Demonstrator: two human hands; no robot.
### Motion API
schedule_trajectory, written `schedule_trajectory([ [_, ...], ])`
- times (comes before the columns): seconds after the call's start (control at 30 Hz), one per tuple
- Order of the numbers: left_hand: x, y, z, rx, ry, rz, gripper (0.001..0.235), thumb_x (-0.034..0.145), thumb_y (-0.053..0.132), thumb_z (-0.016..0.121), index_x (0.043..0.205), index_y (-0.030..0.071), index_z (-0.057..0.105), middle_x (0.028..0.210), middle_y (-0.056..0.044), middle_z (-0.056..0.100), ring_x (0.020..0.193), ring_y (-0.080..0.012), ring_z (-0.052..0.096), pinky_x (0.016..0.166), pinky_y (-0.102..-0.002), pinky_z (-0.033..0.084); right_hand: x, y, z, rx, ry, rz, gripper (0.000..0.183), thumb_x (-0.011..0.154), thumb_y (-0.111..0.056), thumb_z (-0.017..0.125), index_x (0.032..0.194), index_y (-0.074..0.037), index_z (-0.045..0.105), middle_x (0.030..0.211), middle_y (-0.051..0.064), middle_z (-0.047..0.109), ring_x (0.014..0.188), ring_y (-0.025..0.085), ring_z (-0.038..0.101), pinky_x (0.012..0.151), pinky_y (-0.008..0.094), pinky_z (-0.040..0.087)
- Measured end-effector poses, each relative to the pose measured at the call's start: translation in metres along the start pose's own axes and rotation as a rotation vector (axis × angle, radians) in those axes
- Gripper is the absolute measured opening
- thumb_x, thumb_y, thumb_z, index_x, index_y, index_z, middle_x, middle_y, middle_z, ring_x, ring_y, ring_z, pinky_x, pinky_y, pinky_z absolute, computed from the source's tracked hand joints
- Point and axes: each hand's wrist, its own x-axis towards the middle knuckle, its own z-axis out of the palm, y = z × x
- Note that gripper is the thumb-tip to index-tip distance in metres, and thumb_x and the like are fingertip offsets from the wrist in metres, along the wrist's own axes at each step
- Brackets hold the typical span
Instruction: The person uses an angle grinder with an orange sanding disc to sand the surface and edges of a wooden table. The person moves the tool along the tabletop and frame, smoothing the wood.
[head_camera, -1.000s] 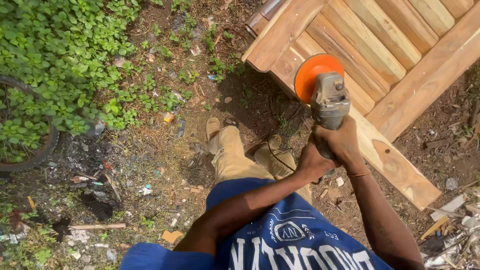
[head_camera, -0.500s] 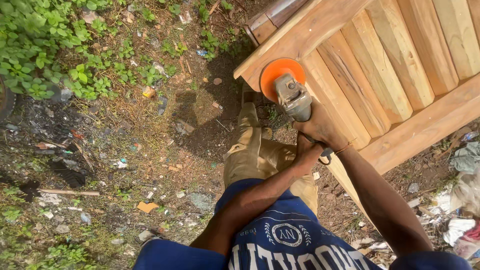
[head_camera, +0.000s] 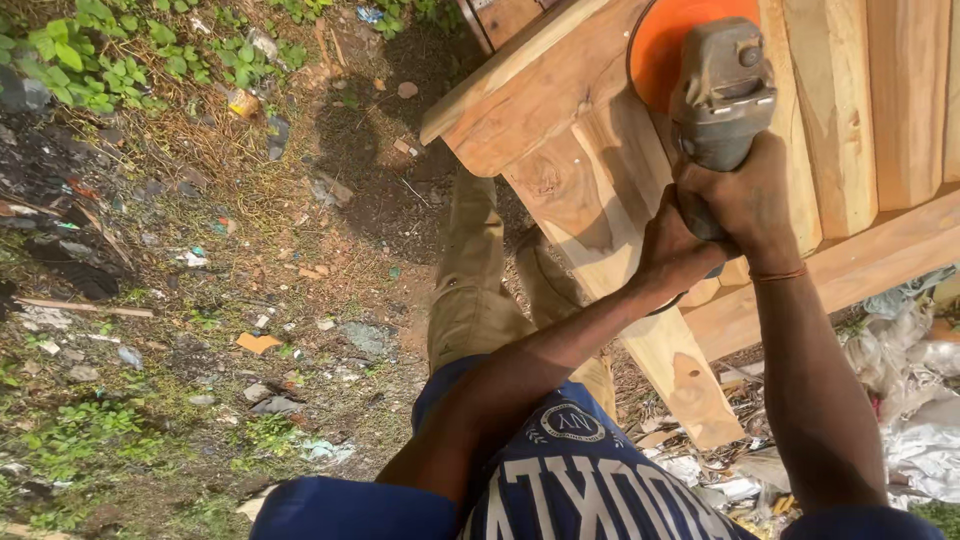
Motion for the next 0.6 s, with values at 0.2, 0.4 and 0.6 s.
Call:
schedule_trajectory([
  [0.2, 0.003, 0.006, 0.004, -0.064, 0.069, 0.103, 0.087, 0.062, 0.015, 0.085, 0.134, 0.0, 0.039, 0.106, -0.011, 0.063, 0.081, -0.0193, 0.068, 0.064, -0.033, 0.058, 0.013, -0.013, 0.0, -0.116, -0.068, -0.115, 0.023, 0.082, -0.015, 0.073, 0.096, 0.003, 0.068, 0.088, 0.005, 0.07, 0.079, 0.012, 0.064, 0.07, 0.03, 0.053],
  [0.4, -0.018, -0.027, -0.01, -0.217, 0.11, 0.267, 0.053, 0.073, 0.007, 0.081, 0.115, -0.003, 0.05, 0.102, -0.013, 0.064, 0.09, -0.0155, 0.066, 0.077, -0.032, 0.055, -0.001, -0.027, 0.039, -0.185, -0.226, -0.075, 0.037, 0.073, -0.015, 0.076, 0.104, 0.004, 0.068, 0.091, 0.011, 0.073, 0.082, 0.017, 0.068, 0.073, 0.035, 0.055],
  [0.6, -0.042, -0.067, -0.023, -0.563, 0.063, 0.422, 0.045, 0.087, 0.011, 0.075, 0.125, -0.001, 0.055, 0.115, -0.008, 0.063, 0.106, -0.011, 0.063, 0.094, -0.029, 0.054, -0.017, -0.047, 0.074, -0.39, -0.344, -0.073, 0.063, 0.066, -0.019, 0.081, 0.121, 0.004, 0.06, 0.096, 0.023, 0.074, 0.095, 0.038, 0.073, 0.081, 0.044, 0.056],
])
